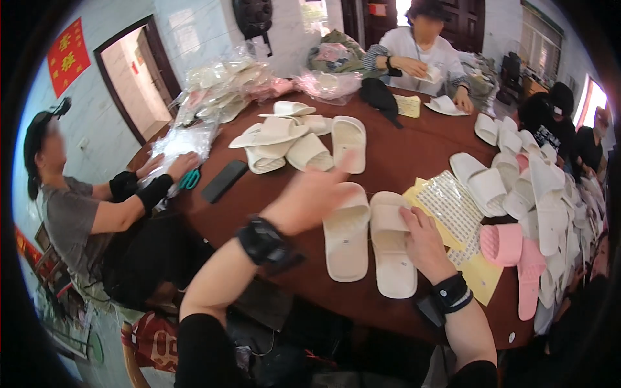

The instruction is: The recorder labels and inspects newly manufactured slippers at a work table with other workers.

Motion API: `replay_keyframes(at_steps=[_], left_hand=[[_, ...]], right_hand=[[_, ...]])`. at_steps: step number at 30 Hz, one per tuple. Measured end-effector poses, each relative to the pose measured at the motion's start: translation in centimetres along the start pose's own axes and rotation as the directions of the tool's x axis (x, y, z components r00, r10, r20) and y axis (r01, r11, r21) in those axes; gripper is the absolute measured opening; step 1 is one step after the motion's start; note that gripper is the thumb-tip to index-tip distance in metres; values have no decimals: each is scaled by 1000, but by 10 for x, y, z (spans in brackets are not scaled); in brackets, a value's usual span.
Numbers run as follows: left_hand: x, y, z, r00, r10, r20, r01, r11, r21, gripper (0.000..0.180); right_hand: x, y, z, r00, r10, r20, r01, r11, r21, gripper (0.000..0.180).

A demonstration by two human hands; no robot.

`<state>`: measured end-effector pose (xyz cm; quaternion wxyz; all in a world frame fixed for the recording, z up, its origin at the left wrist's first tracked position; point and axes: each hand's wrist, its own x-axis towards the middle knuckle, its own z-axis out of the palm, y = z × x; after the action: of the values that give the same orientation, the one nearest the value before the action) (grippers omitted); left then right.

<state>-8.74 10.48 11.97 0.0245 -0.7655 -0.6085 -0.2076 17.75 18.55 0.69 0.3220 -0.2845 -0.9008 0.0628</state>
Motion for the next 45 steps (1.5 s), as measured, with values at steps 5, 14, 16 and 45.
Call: replay_keyframes(at_steps=[5, 14, 16, 45], left_hand=[[46, 107, 26, 877, 480, 21, -479, 877, -41, 48], [52, 212, 56, 812, 572, -113, -565, 725, -393, 65], [48, 222, 53, 869, 494, -30, -427, 720, -547, 63], [2, -38, 73, 962, -171, 214, 250, 868, -428, 62]], right_hand=[[13, -4, -2, 987, 110, 120, -130, 976, 172, 53], [4, -8, -9, 975, 151, 162, -165, 983, 79, 52], [5, -4, -4, 964, 193, 185, -198, 980, 5, 52], [-1, 3, -23, 986, 146, -78, -133, 980, 150, 45]])
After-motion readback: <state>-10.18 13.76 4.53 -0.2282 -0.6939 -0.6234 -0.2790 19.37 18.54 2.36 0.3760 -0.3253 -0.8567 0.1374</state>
